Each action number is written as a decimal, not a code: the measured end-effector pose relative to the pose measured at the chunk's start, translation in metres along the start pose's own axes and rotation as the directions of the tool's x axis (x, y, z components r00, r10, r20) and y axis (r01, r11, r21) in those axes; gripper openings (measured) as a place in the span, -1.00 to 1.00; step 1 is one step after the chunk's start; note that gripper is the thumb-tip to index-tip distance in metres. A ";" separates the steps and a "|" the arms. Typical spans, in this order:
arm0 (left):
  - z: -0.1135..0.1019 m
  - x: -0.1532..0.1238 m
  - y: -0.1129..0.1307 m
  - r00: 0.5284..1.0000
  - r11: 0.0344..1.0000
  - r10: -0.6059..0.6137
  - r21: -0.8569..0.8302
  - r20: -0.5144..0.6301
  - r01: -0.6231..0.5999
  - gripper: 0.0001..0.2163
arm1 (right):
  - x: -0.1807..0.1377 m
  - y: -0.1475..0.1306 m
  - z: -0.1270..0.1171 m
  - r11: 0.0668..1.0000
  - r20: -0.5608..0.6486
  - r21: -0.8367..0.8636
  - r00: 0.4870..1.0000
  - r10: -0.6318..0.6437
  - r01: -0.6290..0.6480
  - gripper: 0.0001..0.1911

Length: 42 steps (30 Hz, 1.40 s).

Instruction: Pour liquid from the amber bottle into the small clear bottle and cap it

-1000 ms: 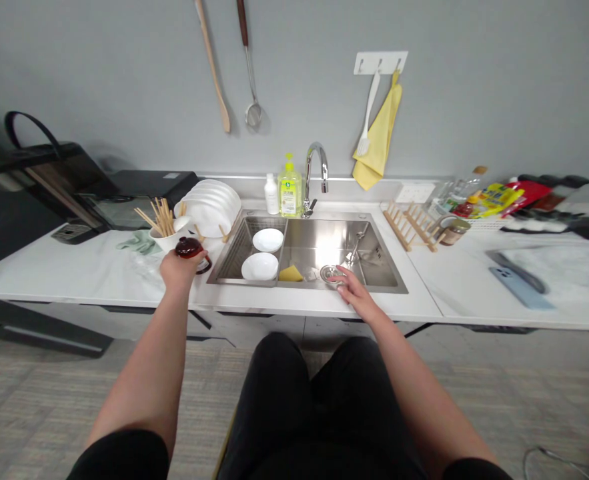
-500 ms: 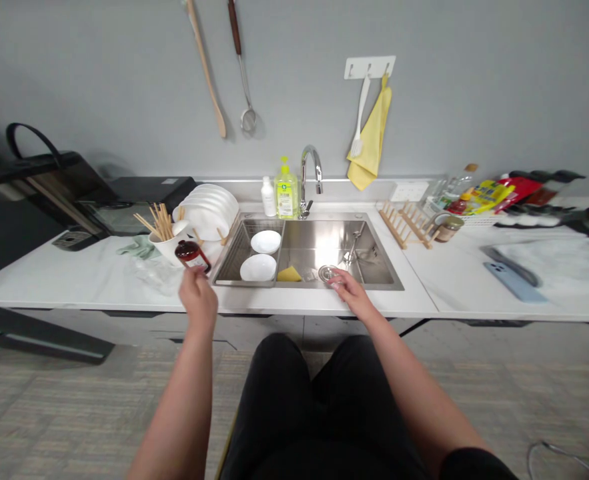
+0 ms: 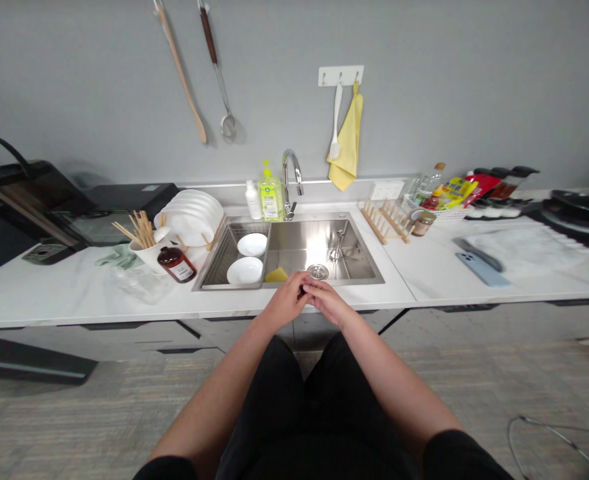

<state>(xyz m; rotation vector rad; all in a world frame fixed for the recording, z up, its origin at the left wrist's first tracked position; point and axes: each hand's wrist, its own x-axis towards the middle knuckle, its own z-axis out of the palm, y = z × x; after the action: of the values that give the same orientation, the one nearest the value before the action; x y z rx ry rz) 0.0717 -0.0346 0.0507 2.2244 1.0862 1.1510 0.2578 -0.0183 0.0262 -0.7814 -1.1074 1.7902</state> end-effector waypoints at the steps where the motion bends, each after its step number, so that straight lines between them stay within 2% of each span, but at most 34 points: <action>1: 0.000 -0.001 0.000 1.000 1.000 -0.019 0.002 -0.016 0.019 -0.61 | -0.001 -0.002 -0.001 1.000 0.011 -0.005 1.000 0.023 -0.023 -0.47; 4: 0.002 -0.007 -0.001 0.992 0.993 -0.117 -0.030 -0.049 0.115 -0.75 | -0.003 -0.003 -0.001 0.996 0.034 -0.029 0.996 0.082 -0.081 -0.48; 7: -0.001 -0.015 -0.003 0.980 0.978 -0.189 -0.104 -0.065 0.182 -0.82 | 0.000 -0.002 0.002 0.994 0.065 -0.056 0.993 0.100 -0.097 -0.46; 9: -0.013 -0.022 -0.009 0.973 0.977 -0.205 -0.077 -0.105 0.197 -0.80 | 0.005 -0.003 0.000 0.989 0.062 -0.132 0.995 0.078 -0.069 -0.44; 11: -0.037 -0.031 -0.022 0.947 0.965 -0.252 0.028 -0.198 0.262 -0.77 | 0.012 -0.006 -0.009 0.964 0.004 -0.265 1.000 0.015 -0.014 -0.42; 15: -0.120 -0.064 -0.063 0.790 0.851 -0.389 0.144 -0.474 0.505 -0.70 | 0.027 -0.013 -0.044 0.837 -0.169 -0.545 0.974 -0.151 0.035 -0.39; 16: -0.142 -0.074 -0.074 0.720 0.794 -0.421 0.160 -0.552 0.587 -0.67 | 0.029 -0.014 -0.053 0.806 -0.202 -0.591 0.962 -0.186 0.032 -0.41; 17: -0.162 -0.085 -0.086 0.599 0.663 -0.470 0.188 -0.648 0.725 -0.64 | 0.031 -0.014 -0.060 0.778 -0.223 -0.627 0.950 -0.218 0.031 -0.42; 18: -0.179 -0.095 -0.096 0.499 0.538 -0.507 0.194 -0.703 0.820 -0.62 | 0.033 -0.014 -0.066 0.752 -0.230 -0.659 0.942 -0.245 0.035 -0.45; 20: -0.203 -0.112 -0.112 0.407 0.435 -0.523 0.176 -0.749 0.883 -0.61 | 0.035 -0.012 -0.072 0.701 -0.208 -0.711 0.937 -0.282 0.053 -0.49; 21: -0.210 -0.117 -0.118 0.388 0.414 -0.529 0.170 -0.755 0.894 -0.61 | 0.035 -0.010 -0.074 0.679 -0.190 -0.732 0.938 -0.291 0.062 -0.52; 23: -0.216 -0.122 -0.128 0.378 0.402 -0.532 0.166 -0.758 0.900 -0.63 | 0.036 -0.007 -0.075 0.651 -0.177 -0.756 0.937 -0.301 0.067 -0.55; 27: -0.213 -0.117 -0.136 0.374 0.387 -0.528 0.176 -0.763 0.905 -0.62 | 0.036 -0.002 -0.076 0.655 -0.198 -0.753 0.932 -0.303 0.053 -0.56; 31: -0.208 -0.120 -0.132 0.385 0.390 -0.507 0.193 -0.771 0.900 -0.56 | 0.034 -0.002 -0.078 0.654 -0.197 -0.755 0.936 -0.291 0.045 -0.56; 34: -0.213 -0.139 -0.123 0.397 0.416 -0.421 0.216 -0.815 0.884 -0.55 | 0.033 -0.003 -0.078 0.669 -0.199 -0.742 0.936 -0.291 0.050 -0.56; 35: -0.218 -0.147 -0.119 0.382 0.415 -0.368 0.218 -0.848 0.883 -0.55 | 0.032 -0.003 -0.079 0.676 -0.201 -0.735 0.934 -0.294 0.054 -0.56; 38: -0.241 -0.167 -0.115 0.296 0.394 -0.213 0.195 -0.931 0.898 -0.46 | 0.032 -0.003 -0.080 0.690 -0.203 -0.720 0.929 -0.309 0.072 -0.54; 40: -0.259 -0.171 -0.117 0.278 0.373 -0.230 0.179 -0.933 0.911 -0.30 | 0.031 -0.003 -0.079 0.693 -0.206 -0.717 0.926 -0.317 0.078 -0.53; 42: -0.273 -0.168 -0.123 0.264 0.329 -0.325 0.153 -0.908 0.932 -0.19 | 0.030 -0.003 -0.078 0.692 -0.208 -0.718 0.923 -0.324 0.080 -0.52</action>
<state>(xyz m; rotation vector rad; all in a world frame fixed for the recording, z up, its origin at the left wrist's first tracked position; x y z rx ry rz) -0.2672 -0.0911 0.0445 1.0049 2.9653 1.3121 0.3112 0.0385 -0.0045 -1.2834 -1.5945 0.9606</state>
